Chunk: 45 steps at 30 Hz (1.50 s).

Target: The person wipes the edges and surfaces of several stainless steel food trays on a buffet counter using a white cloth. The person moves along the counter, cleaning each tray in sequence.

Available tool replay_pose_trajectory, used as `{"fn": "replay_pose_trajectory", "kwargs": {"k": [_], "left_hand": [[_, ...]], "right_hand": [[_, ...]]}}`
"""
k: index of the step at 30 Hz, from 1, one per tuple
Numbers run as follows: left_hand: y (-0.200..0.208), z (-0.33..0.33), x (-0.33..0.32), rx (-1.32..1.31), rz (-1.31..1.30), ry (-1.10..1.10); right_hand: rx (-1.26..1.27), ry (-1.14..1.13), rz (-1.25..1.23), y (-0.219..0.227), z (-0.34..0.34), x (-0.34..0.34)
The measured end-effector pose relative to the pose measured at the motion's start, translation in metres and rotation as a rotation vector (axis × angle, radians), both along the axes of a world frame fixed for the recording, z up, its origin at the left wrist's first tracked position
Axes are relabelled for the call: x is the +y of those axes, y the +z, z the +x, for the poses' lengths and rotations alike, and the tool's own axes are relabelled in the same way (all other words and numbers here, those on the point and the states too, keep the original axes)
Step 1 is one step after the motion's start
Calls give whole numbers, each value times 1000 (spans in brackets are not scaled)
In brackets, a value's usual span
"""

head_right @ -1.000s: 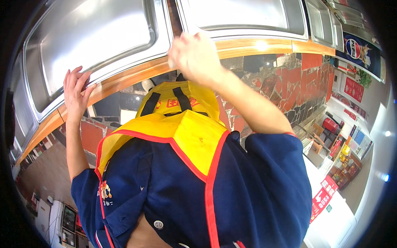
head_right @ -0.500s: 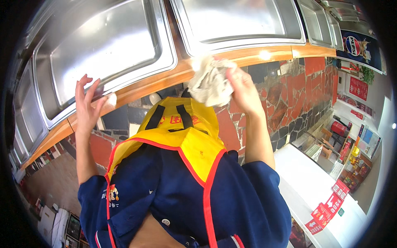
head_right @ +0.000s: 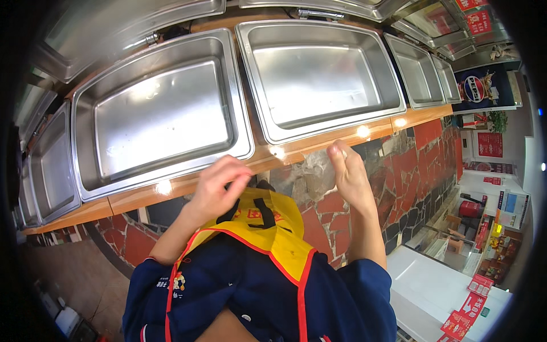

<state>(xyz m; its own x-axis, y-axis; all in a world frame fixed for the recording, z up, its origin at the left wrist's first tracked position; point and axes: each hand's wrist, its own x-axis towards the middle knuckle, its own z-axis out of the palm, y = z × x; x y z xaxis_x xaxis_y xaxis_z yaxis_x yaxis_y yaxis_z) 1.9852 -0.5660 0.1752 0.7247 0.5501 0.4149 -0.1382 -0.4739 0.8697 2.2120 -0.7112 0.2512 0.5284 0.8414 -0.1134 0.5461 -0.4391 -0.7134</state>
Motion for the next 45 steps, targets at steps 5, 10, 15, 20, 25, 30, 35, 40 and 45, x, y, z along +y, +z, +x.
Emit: {"fn": "replay_pose_trajectory", "kwargs": {"k": [5, 10, 15, 20, 25, 30, 35, 40, 45], "left_hand": [[10, 41, -24, 39, -163, -148], [-7, 55, -4, 111, -545, 79], [-2, 73, 45, -98, -850, 309], [-21, 133, 135, 270, 372, 617], [-42, 174, 200, 707, 451, 619], [-52, 189, 212, 921, 598, 512], [-44, 197, 189, 1007, 599, 479], [-19, 191, 152, 1113, 444, 381], [16, 143, 132, 855, 225, 574]], "right_hand": [[962, -529, 339, -3, -24, 44], [979, -78, 553, -5, -34, 70], [434, -163, 452, -46, 26, 79], [259, 4, 353, -94, 27, 79], [298, 19, 263, -109, 28, 67], [369, 4, 253, -123, 47, 57], [552, -32, 284, -123, 54, 63], [493, 86, 298, -127, 64, 57], [743, 270, 145, -99, 68, 63]]}}
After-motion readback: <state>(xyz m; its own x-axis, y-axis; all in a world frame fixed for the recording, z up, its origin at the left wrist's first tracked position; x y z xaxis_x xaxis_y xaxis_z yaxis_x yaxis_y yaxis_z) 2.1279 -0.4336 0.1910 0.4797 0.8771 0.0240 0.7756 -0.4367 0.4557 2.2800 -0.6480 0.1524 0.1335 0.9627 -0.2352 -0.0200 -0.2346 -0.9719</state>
